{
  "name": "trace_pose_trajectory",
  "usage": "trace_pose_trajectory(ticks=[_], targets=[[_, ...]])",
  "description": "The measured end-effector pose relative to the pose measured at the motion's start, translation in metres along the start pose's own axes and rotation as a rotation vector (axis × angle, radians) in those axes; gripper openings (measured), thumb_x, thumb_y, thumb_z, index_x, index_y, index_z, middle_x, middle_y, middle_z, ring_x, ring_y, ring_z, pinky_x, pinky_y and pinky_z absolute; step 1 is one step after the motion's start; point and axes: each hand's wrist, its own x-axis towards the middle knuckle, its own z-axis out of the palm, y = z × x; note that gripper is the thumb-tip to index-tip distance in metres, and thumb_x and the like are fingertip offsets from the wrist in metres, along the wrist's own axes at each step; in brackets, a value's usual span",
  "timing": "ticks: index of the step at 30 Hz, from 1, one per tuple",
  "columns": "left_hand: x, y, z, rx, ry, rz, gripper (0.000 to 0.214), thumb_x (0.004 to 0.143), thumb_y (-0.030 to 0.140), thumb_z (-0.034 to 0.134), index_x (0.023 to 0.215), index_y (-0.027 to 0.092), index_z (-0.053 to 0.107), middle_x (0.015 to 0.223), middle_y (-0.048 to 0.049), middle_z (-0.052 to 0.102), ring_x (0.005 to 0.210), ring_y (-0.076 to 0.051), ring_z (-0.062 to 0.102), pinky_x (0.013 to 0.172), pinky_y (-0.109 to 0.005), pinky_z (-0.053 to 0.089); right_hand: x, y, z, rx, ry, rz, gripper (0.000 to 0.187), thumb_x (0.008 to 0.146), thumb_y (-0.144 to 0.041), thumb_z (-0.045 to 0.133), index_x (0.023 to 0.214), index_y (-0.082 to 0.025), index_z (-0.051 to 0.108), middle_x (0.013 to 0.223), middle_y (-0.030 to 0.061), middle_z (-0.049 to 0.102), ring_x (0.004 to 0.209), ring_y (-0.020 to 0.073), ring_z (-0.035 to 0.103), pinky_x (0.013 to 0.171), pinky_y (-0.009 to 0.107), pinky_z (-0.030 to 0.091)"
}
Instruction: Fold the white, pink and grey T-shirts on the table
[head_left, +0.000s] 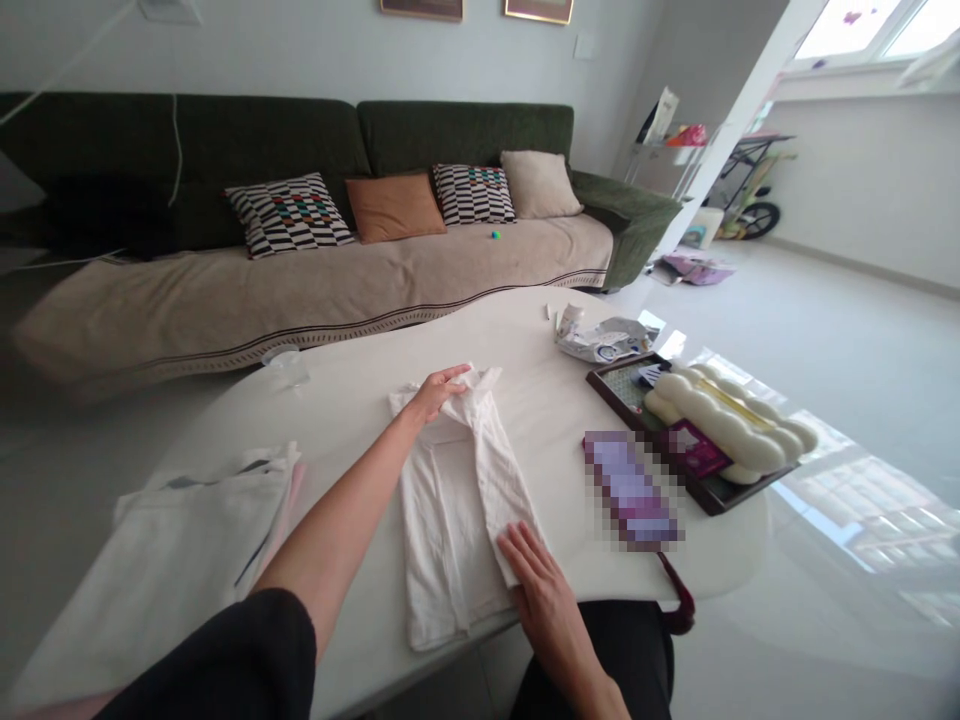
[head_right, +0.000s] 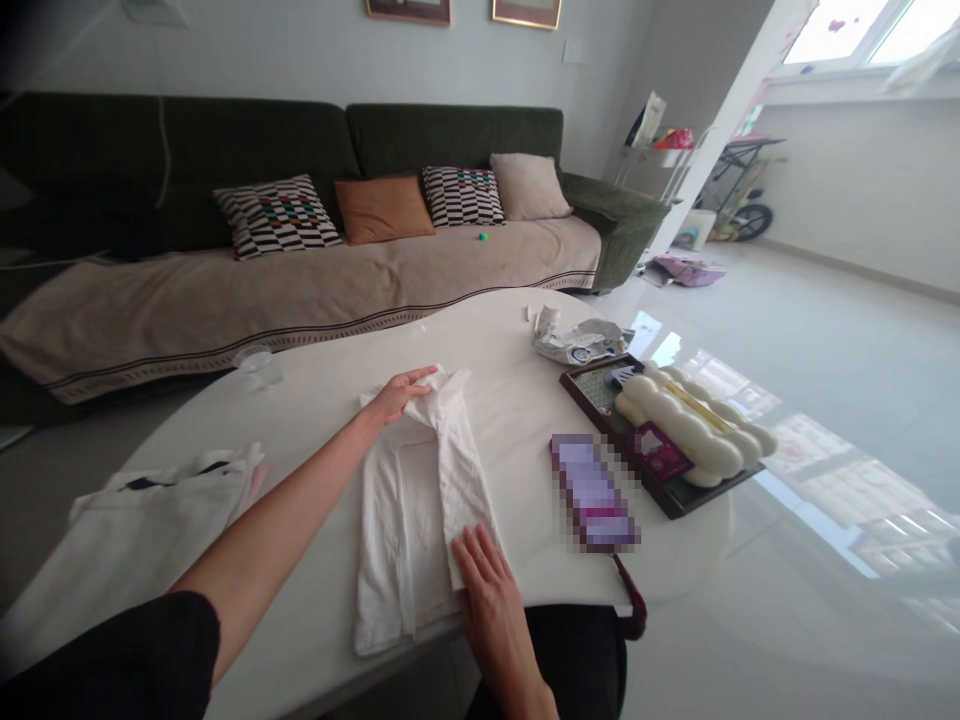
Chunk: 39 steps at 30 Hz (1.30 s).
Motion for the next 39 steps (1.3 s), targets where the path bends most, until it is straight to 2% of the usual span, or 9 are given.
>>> trace_pose_trajectory(ticks=[4,7,10,14,19,26,30,34,39], targets=[[-0.011,-0.011,-0.011,0.169,0.353,0.182,0.052,0.059,0.007,0.056,0.109,0.020,0.059,0.100,-0.0029,0.062,0.083,-0.015,0.060,0.072,-0.023,0.048,0.000,-0.003,-0.003,0.012,0.017,-0.014,0.073,0.063,0.002,0.035,0.132,-0.021,0.038,0.137,0.0024,0.038,0.131,0.0201,0.023,0.103,0.044,0.033],[-0.026,-0.035,-0.023,0.116,0.545,0.087,0.060,0.060,0.006,0.052,0.118,0.022,0.050,0.094,-0.0021,0.063,0.084,-0.014,0.060,0.072,-0.023,0.048,-0.003,-0.005,0.000,-0.028,-0.037,-0.033,0.074,0.062,0.002,0.035,0.132,-0.022,0.038,0.138,0.0023,0.035,0.131,0.0223,0.021,0.102,0.047,0.032],[-0.033,-0.048,-0.030,0.085,0.486,-0.001,0.057,0.063,0.011,0.053,0.120,0.018,0.048,0.074,-0.0001,0.063,0.069,-0.013,0.061,0.061,-0.023,0.049,-0.005,-0.006,0.002,-0.061,-0.066,-0.030,0.076,0.061,0.002,0.035,0.134,-0.022,0.035,0.140,0.0030,0.031,0.132,0.0225,0.019,0.103,0.047,0.031],[-0.023,-0.035,-0.028,0.102,0.323,-0.065,0.047,0.063,0.015,0.060,0.110,0.015,0.058,0.070,-0.0023,0.065,0.064,-0.014,0.061,0.058,-0.023,0.049,-0.005,-0.007,0.001,-0.078,-0.063,-0.003,0.079,0.061,0.003,0.034,0.136,-0.020,0.031,0.143,0.0043,0.025,0.132,0.0201,0.018,0.105,0.043,0.030],[-0.013,-0.015,-0.033,0.254,0.200,-0.097,0.061,0.063,0.014,0.063,0.122,0.016,0.050,0.090,-0.0061,0.067,0.075,-0.017,0.063,0.065,-0.028,0.050,-0.005,-0.008,0.000,-0.114,-0.109,0.021,0.079,0.063,0.002,0.035,0.137,-0.026,0.028,0.145,0.0007,0.021,0.133,0.0224,0.010,0.104,0.047,0.028],[-0.024,-0.025,-0.052,0.713,0.312,-0.010,0.059,0.061,0.015,0.065,0.118,0.020,0.053,0.131,-0.0091,0.045,0.122,-0.027,0.038,0.102,-0.036,0.030,-0.010,-0.012,-0.015,-0.157,-0.184,-0.008,0.060,0.081,-0.025,0.047,0.137,-0.029,0.028,0.145,0.0050,0.020,0.133,0.0293,0.011,0.101,0.053,0.027],[-0.016,-0.028,-0.027,1.125,0.390,0.190,0.043,0.079,0.023,0.049,0.122,0.019,0.048,0.137,-0.0118,0.032,0.126,-0.031,0.029,0.103,-0.043,0.027,0.008,-0.015,-0.021,-0.156,-0.135,-0.020,0.046,0.087,-0.034,0.041,0.133,-0.026,0.037,0.143,0.0067,0.025,0.132,0.0263,0.018,0.101,0.048,0.030],[0.003,-0.045,0.010,1.317,0.135,0.333,0.039,0.086,0.019,0.032,0.121,0.017,0.050,0.132,-0.0074,0.042,0.124,-0.021,0.034,0.104,-0.032,0.027,0.039,-0.010,-0.008,-0.167,-0.048,0.019,0.046,0.087,-0.015,0.032,0.132,-0.019,0.038,0.143,0.0073,0.026,0.132,0.0207,0.018,0.102,0.040,0.030],[0.012,-0.068,0.021,1.399,0.065,0.194,0.054,0.084,0.046,0.037,0.135,0.030,0.032,0.145,-0.0014,0.022,0.132,-0.037,0.006,0.100,-0.062,0.008,0.049,-0.003,0.011,-0.175,-0.021,0.124,0.047,0.090,-0.032,0.034,0.136,-0.028,0.029,0.144,0.0029,0.023,0.133,0.0229,0.016,0.102,0.045,0.027]])
